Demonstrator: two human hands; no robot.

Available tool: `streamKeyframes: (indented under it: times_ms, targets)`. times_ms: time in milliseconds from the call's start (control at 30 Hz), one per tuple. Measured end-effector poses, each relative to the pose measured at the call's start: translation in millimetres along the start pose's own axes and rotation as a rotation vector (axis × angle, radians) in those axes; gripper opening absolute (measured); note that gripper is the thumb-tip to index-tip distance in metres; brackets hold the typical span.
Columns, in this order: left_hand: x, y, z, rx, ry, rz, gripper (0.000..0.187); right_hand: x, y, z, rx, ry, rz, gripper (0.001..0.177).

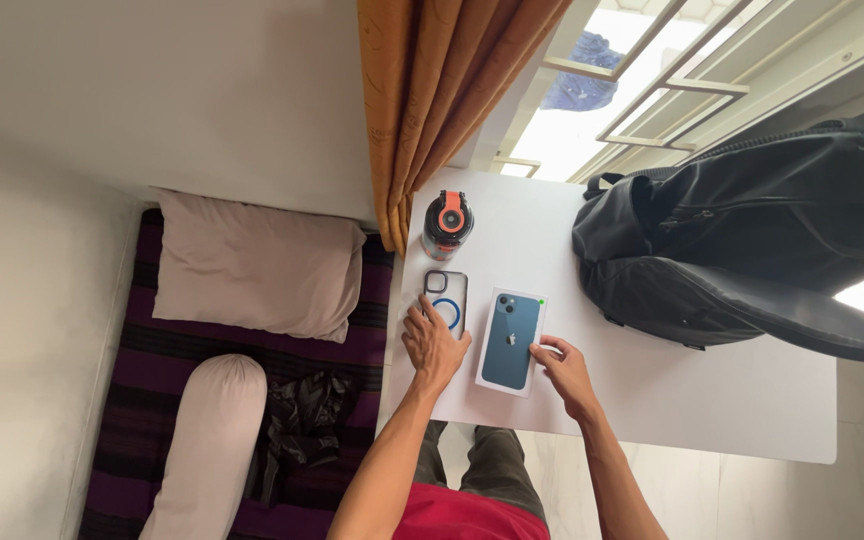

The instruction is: The person packs a backpack on a small white table. They handle a phone and its case, coil charging cables, place a computer mouse and a small round container on the table, open the backpack's compartments, and zip and adjust the bag.

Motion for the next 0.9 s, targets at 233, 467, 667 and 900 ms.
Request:
streamKeyframes:
  times_ms: [233,467,667,900]
  targets:
    - [19,-21,9,-0.023,-0.004,0.090,0.111,1,10,-9,0.067,0.086,-0.094,0.043]
    - [28,-63,29,-0.118,0.028,0.170,0.107,18,48,-27,0.127,0.071,-0.054,0.044]
    - [31,-83,36,-0.183,0.054,0.183,0.106,35,85,-40,0.180,0.066,-0.078,0.042]
    - [36,-87,39,-0.173,0.076,0.192,0.106,37,109,-46,0.114,-0.041,0.049,0.043]
Point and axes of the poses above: each hand's wrist, its own z-axis away from the middle knuckle, its own y-axis out of the palm, x = y × z, the point moved 3 cm from there along -z, towards the middle knuckle, and after that the axes turned 11 degrees about z, right-handed, at the moved point
